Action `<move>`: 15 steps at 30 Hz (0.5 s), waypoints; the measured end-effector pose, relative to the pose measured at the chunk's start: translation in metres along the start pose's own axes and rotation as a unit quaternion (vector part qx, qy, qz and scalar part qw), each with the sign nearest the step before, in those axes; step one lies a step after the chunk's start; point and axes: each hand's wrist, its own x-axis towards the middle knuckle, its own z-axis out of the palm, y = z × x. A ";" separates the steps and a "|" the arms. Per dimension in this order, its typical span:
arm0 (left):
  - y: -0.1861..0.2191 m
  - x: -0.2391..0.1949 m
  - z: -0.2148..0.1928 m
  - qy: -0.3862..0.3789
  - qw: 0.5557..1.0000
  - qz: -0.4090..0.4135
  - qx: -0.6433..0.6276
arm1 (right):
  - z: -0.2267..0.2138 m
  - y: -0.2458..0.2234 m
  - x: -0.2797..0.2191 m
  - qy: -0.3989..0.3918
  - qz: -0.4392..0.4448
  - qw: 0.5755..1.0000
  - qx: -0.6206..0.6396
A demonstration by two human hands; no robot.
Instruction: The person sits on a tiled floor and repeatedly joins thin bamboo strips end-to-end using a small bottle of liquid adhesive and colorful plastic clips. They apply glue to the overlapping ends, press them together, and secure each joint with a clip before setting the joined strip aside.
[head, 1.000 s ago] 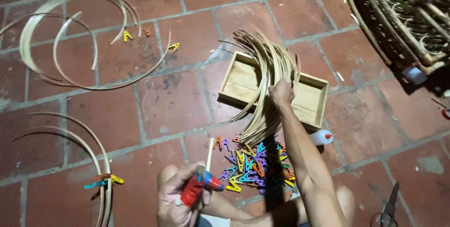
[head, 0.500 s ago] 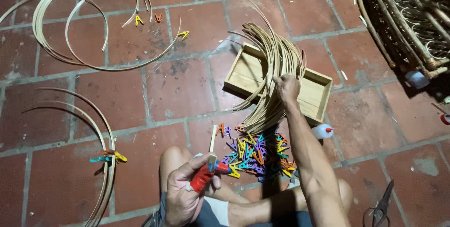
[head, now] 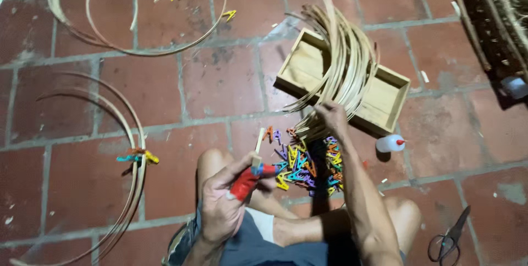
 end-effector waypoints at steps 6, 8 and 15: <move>-0.006 -0.012 0.015 0.035 0.995 0.046 0.086 | -0.054 -0.165 -0.063 0.070 -0.122 0.961 0.240; -0.008 -0.018 0.021 0.049 0.994 0.031 0.092 | -0.061 -0.206 -0.097 -0.018 -0.125 0.936 0.329; -0.013 -0.038 0.031 0.044 0.997 0.020 0.067 | -0.024 -0.259 -0.154 -0.143 -0.077 0.913 0.374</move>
